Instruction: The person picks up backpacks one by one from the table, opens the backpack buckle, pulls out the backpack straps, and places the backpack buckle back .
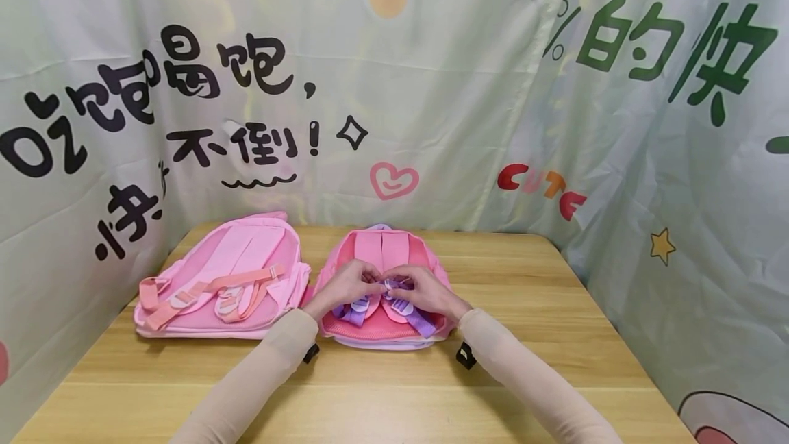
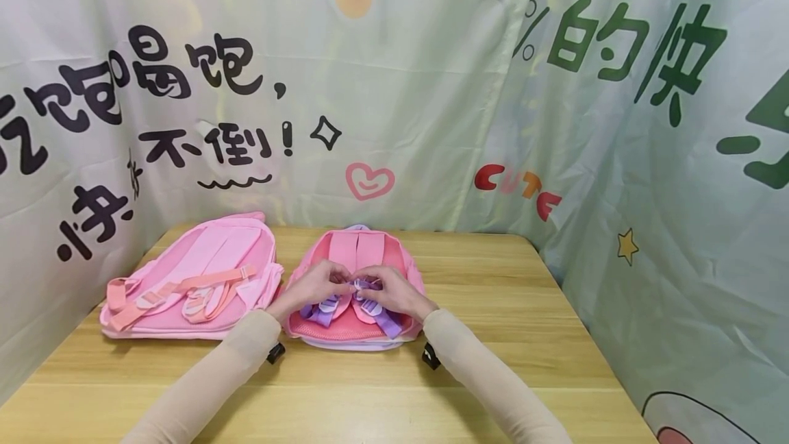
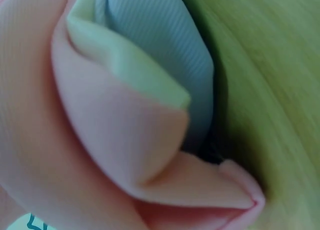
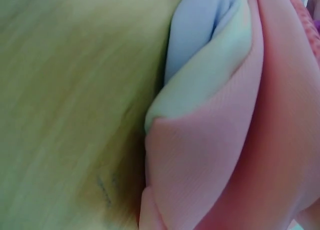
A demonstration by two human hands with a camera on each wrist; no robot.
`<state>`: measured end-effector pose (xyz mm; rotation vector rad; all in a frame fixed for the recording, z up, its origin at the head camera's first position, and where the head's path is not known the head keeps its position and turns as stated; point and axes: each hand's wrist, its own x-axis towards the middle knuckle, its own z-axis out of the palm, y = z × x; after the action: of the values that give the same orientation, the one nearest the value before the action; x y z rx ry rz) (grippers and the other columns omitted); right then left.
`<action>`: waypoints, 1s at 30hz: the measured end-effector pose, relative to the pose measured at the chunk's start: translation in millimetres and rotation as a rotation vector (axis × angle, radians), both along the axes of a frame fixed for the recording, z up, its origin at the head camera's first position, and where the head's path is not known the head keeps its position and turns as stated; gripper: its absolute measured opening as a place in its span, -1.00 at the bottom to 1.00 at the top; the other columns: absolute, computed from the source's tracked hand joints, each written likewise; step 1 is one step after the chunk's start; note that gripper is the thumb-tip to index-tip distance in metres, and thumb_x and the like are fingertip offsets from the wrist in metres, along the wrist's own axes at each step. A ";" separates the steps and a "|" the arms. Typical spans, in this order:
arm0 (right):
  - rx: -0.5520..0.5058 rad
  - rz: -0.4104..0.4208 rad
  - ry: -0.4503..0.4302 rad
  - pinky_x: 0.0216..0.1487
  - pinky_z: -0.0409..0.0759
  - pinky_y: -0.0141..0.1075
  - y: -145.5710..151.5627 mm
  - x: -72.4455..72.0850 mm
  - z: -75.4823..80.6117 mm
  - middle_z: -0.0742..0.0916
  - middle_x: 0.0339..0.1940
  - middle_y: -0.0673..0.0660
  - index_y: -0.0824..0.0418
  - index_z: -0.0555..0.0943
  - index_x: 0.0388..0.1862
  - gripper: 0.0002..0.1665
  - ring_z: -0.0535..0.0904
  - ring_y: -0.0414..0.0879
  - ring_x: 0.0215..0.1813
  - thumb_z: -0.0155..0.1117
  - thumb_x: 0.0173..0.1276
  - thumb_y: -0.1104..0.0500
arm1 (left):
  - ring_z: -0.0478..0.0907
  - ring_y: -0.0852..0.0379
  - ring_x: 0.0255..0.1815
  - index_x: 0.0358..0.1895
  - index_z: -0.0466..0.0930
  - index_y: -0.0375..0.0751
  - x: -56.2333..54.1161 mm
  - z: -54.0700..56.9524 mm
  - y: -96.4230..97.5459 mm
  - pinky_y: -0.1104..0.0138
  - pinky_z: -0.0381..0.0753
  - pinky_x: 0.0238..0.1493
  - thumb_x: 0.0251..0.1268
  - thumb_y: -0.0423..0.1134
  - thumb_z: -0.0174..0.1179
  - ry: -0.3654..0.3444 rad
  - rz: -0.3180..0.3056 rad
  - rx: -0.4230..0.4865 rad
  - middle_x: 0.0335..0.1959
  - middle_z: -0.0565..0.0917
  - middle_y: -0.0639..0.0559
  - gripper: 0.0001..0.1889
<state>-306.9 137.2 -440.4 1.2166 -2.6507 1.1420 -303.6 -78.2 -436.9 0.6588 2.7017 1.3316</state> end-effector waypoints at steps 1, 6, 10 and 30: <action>-0.004 0.001 -0.005 0.23 0.53 -0.17 -0.2 -0.2 -0.3 0.73 0.07 0.04 0.12 0.64 0.13 -0.63 0.63 -0.06 0.15 0.34 0.33 0.20 | 0.56 0.24 -0.44 -0.32 0.72 -0.12 -0.3 -0.4 0.5 0.35 0.55 -0.32 0.13 -0.20 0.40 0.004 0.002 -0.004 -0.44 0.71 0.11 -0.89; -0.028 -0.020 -0.033 0.15 0.58 -0.15 -0.9 -1.6 -2.2 0.76 0.01 0.02 0.10 0.66 0.08 -0.67 0.66 -0.09 0.08 0.35 0.33 0.16 | 0.55 0.27 -0.44 -0.32 0.73 -0.13 -1.9 -1.4 2.1 0.39 0.53 -0.35 0.18 -0.22 0.36 0.016 -0.003 -0.015 -0.44 0.72 0.11 -0.92; -0.039 -0.048 -0.040 0.12 0.60 -0.17 -0.8 -2.2 -2.6 0.76 -0.01 0.04 0.11 0.67 0.08 -0.67 0.67 -0.08 0.05 0.35 0.32 0.20 | 0.53 0.27 -0.45 -0.32 0.75 -0.13 -2.7 -1.0 2.5 0.39 0.51 -0.37 0.21 -0.21 0.33 0.012 -0.003 -0.010 -0.43 0.73 0.10 -0.91; 0.018 -0.111 -0.009 0.19 0.55 -0.12 6.2 -3.0 2.0 0.77 -0.01 0.02 0.10 0.70 0.04 -0.65 0.65 -0.07 0.10 0.41 0.26 0.21 | 0.54 0.23 -0.49 -0.29 0.70 -0.15 -2.5 0.4 8.4 0.38 0.50 -0.45 0.29 -0.26 0.27 -0.030 0.012 0.001 -0.48 0.70 0.07 -0.93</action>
<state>-310.0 143.4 -438.4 1.0537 -2.7021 1.1111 -306.1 -69.8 -436.5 0.6190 2.6852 1.3351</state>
